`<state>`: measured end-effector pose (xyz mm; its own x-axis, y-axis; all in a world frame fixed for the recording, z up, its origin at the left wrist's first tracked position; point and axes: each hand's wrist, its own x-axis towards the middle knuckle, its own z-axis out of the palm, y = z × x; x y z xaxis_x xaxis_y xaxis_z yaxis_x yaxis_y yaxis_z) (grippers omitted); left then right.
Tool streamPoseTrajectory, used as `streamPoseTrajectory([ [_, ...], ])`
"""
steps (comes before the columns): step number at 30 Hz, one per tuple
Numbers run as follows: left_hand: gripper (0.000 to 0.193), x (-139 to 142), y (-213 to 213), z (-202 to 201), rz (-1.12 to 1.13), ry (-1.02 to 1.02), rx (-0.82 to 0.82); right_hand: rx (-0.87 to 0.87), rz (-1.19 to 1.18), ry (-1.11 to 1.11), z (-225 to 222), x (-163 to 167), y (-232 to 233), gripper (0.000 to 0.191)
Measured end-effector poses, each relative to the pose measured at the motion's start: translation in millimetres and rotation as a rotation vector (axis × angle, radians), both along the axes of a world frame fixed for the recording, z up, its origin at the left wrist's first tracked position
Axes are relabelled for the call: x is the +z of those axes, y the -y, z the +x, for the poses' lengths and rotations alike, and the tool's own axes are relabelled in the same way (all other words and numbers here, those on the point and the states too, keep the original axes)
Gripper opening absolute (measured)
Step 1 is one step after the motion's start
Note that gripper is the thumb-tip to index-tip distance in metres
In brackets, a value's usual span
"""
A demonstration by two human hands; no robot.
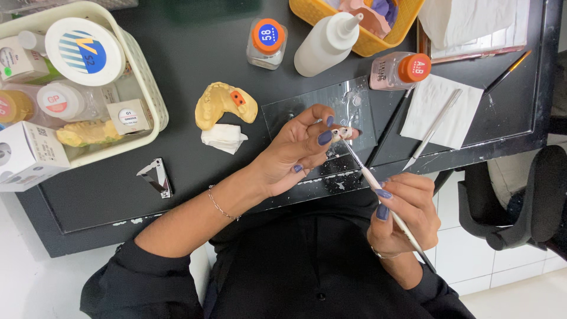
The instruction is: The person holds a denture tooth assembly in one hand and uses a fine brush to apply white ceramic paste onto the teeth, dipping and adding material repeatedly. They then pick up the yellow plaster dental model and press the denture onto it to check the fit, then continue shaping the material with the brush.
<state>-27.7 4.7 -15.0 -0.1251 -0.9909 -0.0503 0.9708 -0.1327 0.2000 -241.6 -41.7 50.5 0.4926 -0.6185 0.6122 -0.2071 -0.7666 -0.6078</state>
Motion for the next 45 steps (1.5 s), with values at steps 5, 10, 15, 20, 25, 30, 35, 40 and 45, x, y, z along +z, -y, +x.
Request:
streamPoseTrajectory([
  [5, 0.037, -1, 0, -1, 0.003, 0.005, 0.007, -0.01, 0.002, 0.036, 2, 1, 0, 0.011],
  [10, 0.038, -1, 0, 0, 0.001, 0.0, 0.01, -0.013, 0.0, 0.044, 3, -1, 0, 0.011],
  [15, 0.038, -1, -1, 0, -0.009, -0.002, 0.009, -0.026, -0.008, 0.096, 1, -5, 0, 0.009],
  [20, 0.036, 0, -1, 0, 0.002, 0.001, 0.002, -0.04, 0.002, 0.268, 4, -19, 0, 0.01],
  [25, 0.034, 1, -1, 0, 0.002, 0.012, -0.008, -0.023, 0.153, 0.426, 5, -28, -3, 0.018],
  [30, 0.033, 2, -1, 1, 0.015, 0.022, -0.028, 0.002, 0.285, 0.5, 6, -31, -3, 0.02],
  [35, 0.033, 3, 0, 0, 0.016, 0.038, -0.019, 0.003, 0.259, 0.477, 10, -33, -1, 0.019],
  [40, 0.034, 3, 0, 0, 0.018, 0.046, -0.018, 0.006, 0.207, 0.443, 11, -33, 0, 0.018],
  [45, 0.034, 3, -1, 0, 0.004, 0.051, -0.021, 0.001, 0.157, 0.425, 8, -34, 2, 0.018],
])
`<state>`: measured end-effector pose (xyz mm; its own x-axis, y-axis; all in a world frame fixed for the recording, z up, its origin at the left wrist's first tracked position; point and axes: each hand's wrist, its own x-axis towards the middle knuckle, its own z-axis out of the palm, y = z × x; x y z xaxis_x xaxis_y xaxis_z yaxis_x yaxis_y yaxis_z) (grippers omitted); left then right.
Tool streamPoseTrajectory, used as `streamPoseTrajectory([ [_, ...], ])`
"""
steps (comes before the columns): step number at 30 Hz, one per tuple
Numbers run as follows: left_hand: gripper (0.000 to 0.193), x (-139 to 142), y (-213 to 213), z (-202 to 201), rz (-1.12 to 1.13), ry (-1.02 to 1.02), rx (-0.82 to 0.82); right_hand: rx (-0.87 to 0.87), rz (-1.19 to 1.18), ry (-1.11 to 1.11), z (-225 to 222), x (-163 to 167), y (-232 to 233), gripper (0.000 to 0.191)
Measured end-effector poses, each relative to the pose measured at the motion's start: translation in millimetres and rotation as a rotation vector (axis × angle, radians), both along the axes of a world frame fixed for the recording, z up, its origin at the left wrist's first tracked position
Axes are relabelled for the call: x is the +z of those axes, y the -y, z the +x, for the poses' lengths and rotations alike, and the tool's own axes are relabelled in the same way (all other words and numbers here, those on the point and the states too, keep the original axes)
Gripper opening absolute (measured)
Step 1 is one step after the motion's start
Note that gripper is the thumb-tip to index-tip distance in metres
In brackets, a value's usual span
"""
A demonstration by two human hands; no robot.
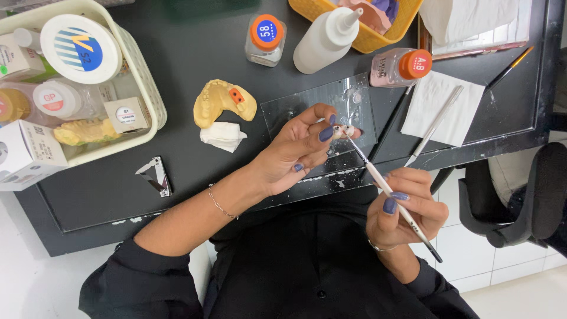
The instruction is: The person holds a denture tooth assembly in one hand and uses a fine brush to apply white ceramic paste onto the teeth, dipping and adding material repeatedly. They then pick up the yellow plaster dental model and press the denture onto it to check the fit, then continue shaping the material with the brush.
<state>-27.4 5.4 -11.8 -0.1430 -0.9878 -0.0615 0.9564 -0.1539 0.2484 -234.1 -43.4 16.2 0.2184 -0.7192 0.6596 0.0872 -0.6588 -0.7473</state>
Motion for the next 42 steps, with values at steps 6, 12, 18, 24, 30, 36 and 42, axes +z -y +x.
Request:
streamPoseTrajectory([
  [6, 0.035, -0.3, -0.1, 0.4, 0.003, 0.005, 0.0, -0.032, -0.101, -0.035, -2.3, -1.2, 1.3, 0.015],
  [12, 0.035, -1.4, 0.7, -0.3, 0.001, 0.008, 0.01, -0.047, -0.155, -0.096, 0.5, 0.3, 1.1, 0.012],
  [18, 0.036, -1.2, 0.4, -0.3, 0.007, 0.004, 0.01, -0.06, -0.165, -0.194, -0.2, 5.8, -0.7, 0.011],
  [24, 0.034, -0.7, 0.4, -0.8, -0.013, 0.026, 0.02, -0.043, -0.151, -0.152, 3.1, 6.8, -2.7, 0.011],
  [30, 0.034, -0.4, 1.2, -1.0, -0.008, 0.017, 0.016, -0.033, -0.108, -0.083, 5.0, 4.4, -5.5, 0.014],
  [36, 0.032, 0.9, -0.6, -0.1, -0.01, 0.016, 0.015, -0.04, -0.118, -0.124, 3.3, 3.9, -5.1, 0.013],
  [42, 0.032, 0.4, 0.0, -0.1, -0.017, 0.015, 0.012, -0.036, -0.09, -0.108, 2.3, 7.0, -6.9, 0.013],
])
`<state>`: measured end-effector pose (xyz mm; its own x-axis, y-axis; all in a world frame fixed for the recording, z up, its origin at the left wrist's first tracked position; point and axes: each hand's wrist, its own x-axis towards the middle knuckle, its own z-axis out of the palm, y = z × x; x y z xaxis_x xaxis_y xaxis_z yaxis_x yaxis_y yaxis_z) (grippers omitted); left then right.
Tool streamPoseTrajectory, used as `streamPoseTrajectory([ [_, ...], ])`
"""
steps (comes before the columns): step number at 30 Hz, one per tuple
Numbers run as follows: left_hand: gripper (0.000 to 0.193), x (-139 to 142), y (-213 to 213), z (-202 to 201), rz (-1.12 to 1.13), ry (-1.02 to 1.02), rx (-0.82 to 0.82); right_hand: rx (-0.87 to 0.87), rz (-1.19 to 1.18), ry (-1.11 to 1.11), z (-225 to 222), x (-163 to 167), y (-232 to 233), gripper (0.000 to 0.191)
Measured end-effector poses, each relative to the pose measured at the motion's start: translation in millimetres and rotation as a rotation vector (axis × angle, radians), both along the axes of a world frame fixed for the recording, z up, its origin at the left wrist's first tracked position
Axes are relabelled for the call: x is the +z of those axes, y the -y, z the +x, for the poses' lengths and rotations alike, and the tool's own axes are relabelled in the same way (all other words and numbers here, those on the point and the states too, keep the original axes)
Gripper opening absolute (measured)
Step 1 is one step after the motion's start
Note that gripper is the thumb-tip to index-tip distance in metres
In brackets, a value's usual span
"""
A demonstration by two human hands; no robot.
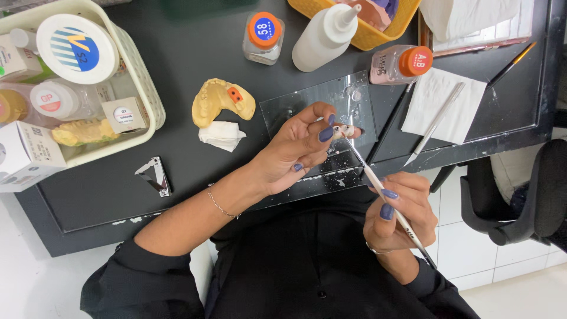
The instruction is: The person holds a denture tooth assembly in one hand and uses a fine brush to apply white ceramic paste onto the teeth, dipping and adding material repeatedly. They then pick up the yellow plaster dental model and press the denture onto it to check the fit, then continue shaping the material with the brush.
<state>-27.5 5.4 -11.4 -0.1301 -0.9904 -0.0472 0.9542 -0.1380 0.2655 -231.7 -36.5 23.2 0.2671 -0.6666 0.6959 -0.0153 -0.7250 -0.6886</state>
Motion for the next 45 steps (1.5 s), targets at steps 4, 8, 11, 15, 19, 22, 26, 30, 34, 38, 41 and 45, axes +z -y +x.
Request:
streamPoseTrajectory([
  [4, 0.032, 0, 0, 0, 0.0, 0.004, 0.0, -0.019, -0.027, -0.019, 2, 0, 2, 0.013],
  [8, 0.035, -1, 0, -1, -0.006, -0.007, 0.006, -0.01, 0.012, 0.008, 1, 3, 0, 0.013],
  [11, 0.034, 0, 0, 0, -0.01, 0.002, 0.003, -0.011, -0.014, -0.027, 1, 4, 2, 0.013],
  [15, 0.035, -1, 1, 0, 0.005, 0.003, -0.002, -0.002, -0.012, -0.029, 2, 4, 3, 0.013],
  [19, 0.032, -1, 0, 0, -0.004, 0.001, 0.0, -0.001, 0.006, 0.02, 1, 5, 0, 0.015],
  [22, 0.03, -1, 0, 0, -0.006, 0.003, 0.002, -0.004, -0.007, -0.017, 1, 5, 0, 0.013],
  [26, 0.032, -2, 1, 0, -0.001, 0.009, -0.002, -0.008, 0.001, -0.006, 2, 6, 0, 0.013],
  [30, 0.033, -2, 0, 0, -0.015, 0.0, 0.001, -0.017, -0.027, -0.038, 1, 9, 1, 0.012],
  [34, 0.033, -2, 2, -1, -0.003, 0.005, 0.004, -0.005, 0.012, -0.088, -1, 13, 0, 0.012],
  [38, 0.033, -2, 2, -1, -0.006, 0.011, 0.004, -0.014, -0.004, -0.085, 0, 13, 0, 0.012],
  [41, 0.031, -2, 3, -1, -0.014, 0.012, -0.001, -0.024, -0.009, -0.049, 0, 12, 0, 0.012],
  [45, 0.03, -2, 2, -1, -0.024, 0.01, 0.008, -0.015, -0.018, -0.076, -1, 12, 1, 0.014],
])
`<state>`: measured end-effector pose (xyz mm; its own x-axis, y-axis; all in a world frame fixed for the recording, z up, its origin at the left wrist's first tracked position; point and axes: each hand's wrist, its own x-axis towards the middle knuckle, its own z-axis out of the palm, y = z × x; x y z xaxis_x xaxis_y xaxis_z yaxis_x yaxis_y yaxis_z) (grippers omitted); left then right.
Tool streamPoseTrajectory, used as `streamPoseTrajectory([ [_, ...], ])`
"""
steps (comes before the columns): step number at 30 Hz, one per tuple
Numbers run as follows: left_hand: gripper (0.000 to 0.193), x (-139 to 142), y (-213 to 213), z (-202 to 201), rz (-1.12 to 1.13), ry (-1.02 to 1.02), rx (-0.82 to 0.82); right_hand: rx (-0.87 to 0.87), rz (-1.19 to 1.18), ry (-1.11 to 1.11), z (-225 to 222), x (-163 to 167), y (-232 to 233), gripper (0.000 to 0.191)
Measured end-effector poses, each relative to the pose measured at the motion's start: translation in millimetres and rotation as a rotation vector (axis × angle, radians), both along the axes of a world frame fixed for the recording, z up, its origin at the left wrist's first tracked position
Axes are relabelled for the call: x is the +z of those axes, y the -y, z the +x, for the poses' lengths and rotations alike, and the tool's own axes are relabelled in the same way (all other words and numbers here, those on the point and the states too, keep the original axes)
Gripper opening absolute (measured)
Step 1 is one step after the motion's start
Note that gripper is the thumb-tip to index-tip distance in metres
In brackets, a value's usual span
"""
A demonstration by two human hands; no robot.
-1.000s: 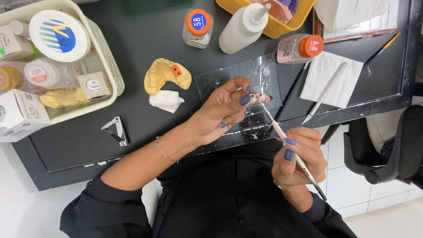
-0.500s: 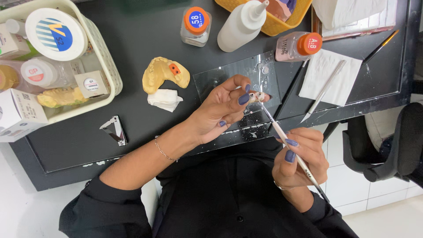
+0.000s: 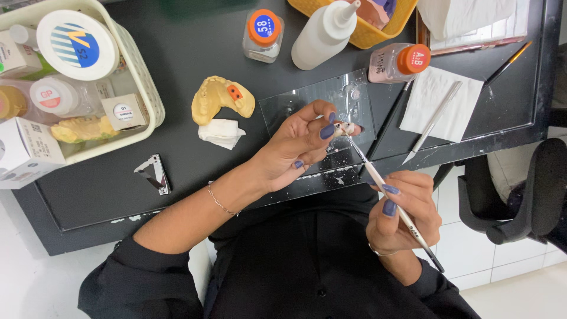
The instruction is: The person holds a denture tooth assembly in one hand and uses a fine brush to apply white ceramic paste onto the teeth, dipping and adding material repeatedly. They then pick up the yellow plaster dental model and press the denture onto it to check the fit, then continue shaping the material with the brush.
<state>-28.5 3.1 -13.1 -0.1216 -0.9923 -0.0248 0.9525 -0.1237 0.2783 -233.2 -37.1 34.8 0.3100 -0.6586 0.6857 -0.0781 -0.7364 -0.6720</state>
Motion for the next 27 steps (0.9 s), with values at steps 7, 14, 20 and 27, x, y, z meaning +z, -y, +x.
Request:
streamPoseTrajectory([
  [7, 0.03, 0, 1, 1, 0.01, -0.002, -0.015, -0.012, -0.005, 0.071, -2, 1, 1, 0.012],
  [14, 0.029, 0, 0, 1, 0.017, 0.013, -0.009, -0.007, -0.005, 0.003, -3, 4, 0, 0.013],
  [20, 0.028, 1, 1, 0, 0.006, 0.007, -0.004, -0.006, -0.005, -0.013, -3, 6, 0, 0.013],
  [27, 0.026, 1, 0, 1, 0.041, 0.037, -0.005, -0.01, -0.003, -0.112, -5, 11, -2, 0.012],
])
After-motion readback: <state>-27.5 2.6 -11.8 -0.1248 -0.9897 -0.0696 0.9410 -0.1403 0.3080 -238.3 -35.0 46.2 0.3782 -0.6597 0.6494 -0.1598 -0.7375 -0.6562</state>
